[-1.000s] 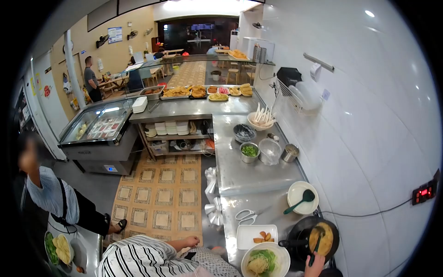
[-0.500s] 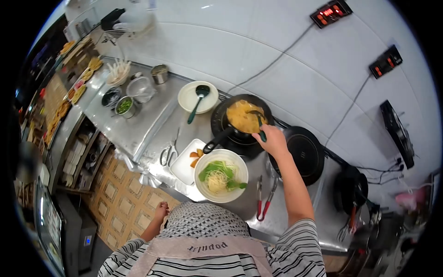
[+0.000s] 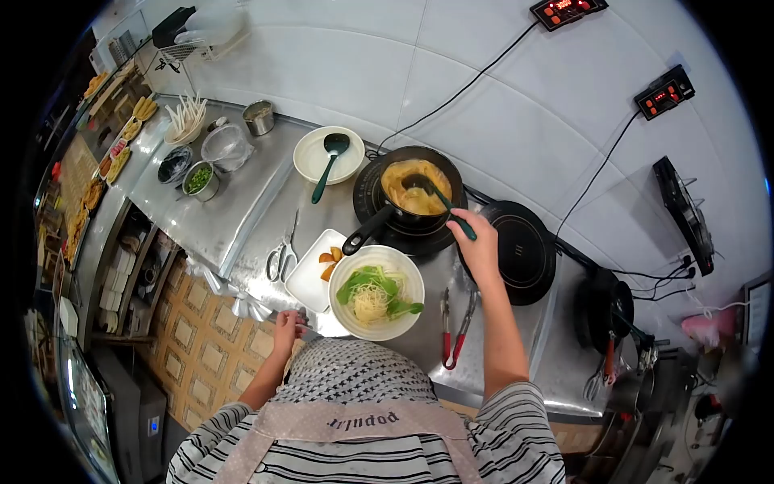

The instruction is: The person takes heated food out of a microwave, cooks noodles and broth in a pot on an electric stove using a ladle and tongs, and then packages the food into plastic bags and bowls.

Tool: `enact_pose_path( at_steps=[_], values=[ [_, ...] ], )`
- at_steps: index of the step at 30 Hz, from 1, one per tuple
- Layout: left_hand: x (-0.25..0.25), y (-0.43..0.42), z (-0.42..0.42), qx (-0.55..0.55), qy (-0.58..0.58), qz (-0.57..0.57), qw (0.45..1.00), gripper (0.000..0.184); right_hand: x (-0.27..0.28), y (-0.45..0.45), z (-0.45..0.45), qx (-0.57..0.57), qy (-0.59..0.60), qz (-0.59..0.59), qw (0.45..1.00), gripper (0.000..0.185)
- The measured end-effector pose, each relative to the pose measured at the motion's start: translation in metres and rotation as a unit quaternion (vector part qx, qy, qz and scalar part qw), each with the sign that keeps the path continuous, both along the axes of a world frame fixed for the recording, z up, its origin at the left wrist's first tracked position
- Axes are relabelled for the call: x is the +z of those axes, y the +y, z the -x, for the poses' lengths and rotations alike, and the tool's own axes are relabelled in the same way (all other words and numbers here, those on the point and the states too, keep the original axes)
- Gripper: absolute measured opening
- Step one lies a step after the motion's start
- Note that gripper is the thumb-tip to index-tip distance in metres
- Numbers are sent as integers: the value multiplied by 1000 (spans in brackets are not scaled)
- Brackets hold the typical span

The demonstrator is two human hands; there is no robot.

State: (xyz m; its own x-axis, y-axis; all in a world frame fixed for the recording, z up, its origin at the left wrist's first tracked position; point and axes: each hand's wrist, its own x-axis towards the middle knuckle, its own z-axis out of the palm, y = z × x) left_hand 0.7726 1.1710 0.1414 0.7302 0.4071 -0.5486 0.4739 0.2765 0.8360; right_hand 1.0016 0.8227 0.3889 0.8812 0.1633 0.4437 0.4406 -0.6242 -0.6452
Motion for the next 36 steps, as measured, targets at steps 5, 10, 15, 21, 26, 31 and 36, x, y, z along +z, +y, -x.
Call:
enact_pose_path(
  at_steps=[5,10,15,21,26,31,36],
  values=[
    [12,3,-11,-112,87,61,988,34,-64,1,15,-51,31,-159,986,16],
    [46,-16,-17,-220,69,145,962,43,-89,4,36,-31,96,-259,961,13],
    [69,-69,-49,-222,20,265,938,54,-106,-4,53,47,174,-277,944,12],
    [41,-79,-61,-173,4,347,922,66,-64,2,25,53,180,-65,980,27],
    [71,-63,-45,-144,-12,324,935,60,-59,-2,-12,-22,176,118,977,36],
    [88,-11,-8,-58,-95,386,916,54,-62,-3,-16,-78,168,111,976,32],
    [121,55,-4,-6,-170,274,947,51,-56,-12,0,-76,165,66,981,29]
  ],
)
